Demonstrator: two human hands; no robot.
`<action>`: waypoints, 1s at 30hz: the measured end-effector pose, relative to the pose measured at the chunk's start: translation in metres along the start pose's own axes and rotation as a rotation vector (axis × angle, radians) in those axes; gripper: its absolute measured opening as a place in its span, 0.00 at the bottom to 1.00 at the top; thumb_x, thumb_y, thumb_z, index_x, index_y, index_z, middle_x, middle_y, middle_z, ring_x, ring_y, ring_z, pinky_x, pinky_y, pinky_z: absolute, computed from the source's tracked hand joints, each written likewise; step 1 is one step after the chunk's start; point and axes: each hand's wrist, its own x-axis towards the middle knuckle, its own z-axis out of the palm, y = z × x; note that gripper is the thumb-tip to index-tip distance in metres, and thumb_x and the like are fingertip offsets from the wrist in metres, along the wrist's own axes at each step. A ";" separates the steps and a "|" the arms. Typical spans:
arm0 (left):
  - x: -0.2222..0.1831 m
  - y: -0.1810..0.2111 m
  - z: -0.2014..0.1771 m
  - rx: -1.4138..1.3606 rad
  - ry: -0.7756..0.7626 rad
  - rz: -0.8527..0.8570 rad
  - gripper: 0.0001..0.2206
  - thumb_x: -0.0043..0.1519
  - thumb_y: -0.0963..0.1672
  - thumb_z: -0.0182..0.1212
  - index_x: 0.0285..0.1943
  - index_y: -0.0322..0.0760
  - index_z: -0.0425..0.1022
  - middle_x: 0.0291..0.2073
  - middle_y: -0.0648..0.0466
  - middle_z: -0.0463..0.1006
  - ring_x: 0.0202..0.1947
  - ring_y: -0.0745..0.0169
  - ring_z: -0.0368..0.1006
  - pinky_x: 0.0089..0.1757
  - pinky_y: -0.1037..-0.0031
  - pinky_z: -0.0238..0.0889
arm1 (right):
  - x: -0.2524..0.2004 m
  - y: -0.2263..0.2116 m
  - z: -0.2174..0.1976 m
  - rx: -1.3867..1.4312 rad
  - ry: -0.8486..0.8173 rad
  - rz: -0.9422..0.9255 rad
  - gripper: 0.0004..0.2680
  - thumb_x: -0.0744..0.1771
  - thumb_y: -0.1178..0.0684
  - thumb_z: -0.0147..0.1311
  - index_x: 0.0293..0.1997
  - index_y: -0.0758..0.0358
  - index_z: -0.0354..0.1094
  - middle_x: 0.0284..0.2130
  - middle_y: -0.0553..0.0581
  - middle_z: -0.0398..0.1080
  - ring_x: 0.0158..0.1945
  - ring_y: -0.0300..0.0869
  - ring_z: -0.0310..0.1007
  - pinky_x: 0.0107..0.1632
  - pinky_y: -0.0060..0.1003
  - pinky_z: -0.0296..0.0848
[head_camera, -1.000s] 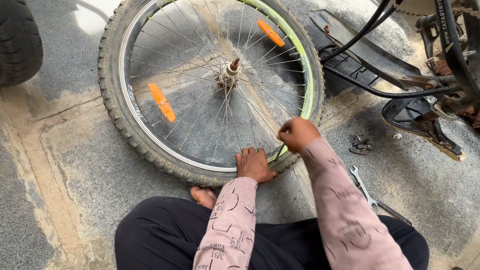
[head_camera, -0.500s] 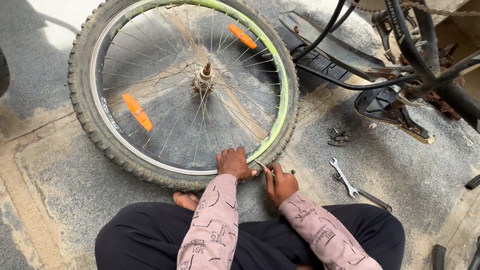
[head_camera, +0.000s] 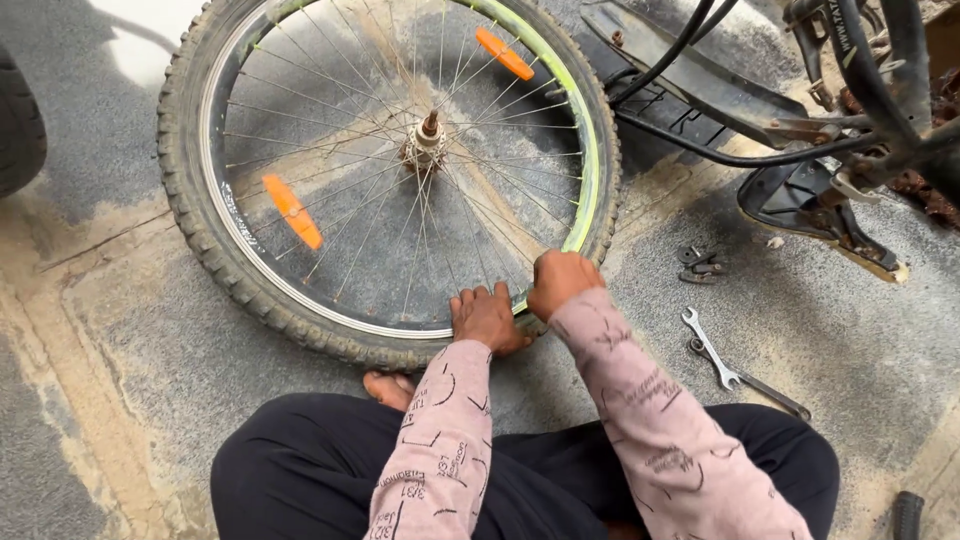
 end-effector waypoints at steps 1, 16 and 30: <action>0.000 -0.003 0.001 0.008 -0.001 0.000 0.40 0.48 0.55 0.78 0.67 0.39 0.63 0.63 0.43 0.68 0.67 0.42 0.57 0.63 0.56 0.48 | 0.001 -0.005 -0.004 0.008 0.001 0.002 0.05 0.61 0.59 0.57 0.34 0.63 0.80 0.33 0.70 0.77 0.40 0.59 0.81 0.49 0.50 0.78; 0.002 -0.003 0.011 -0.014 0.051 -0.023 0.40 0.47 0.55 0.76 0.68 0.42 0.65 0.64 0.44 0.66 0.69 0.41 0.54 0.63 0.52 0.44 | 0.039 -0.034 -0.032 -0.116 -0.191 0.095 0.14 0.62 0.55 0.61 0.52 0.63 0.77 0.53 0.68 0.74 0.59 0.57 0.74 0.60 0.48 0.73; 0.002 0.021 0.025 -0.059 0.339 -0.114 0.22 0.62 0.57 0.56 0.47 0.39 0.81 0.47 0.44 0.79 0.57 0.41 0.68 0.55 0.40 0.53 | 0.068 -0.045 -0.025 -0.212 -0.216 0.086 0.13 0.63 0.54 0.59 0.52 0.58 0.77 0.53 0.62 0.76 0.59 0.52 0.76 0.59 0.45 0.76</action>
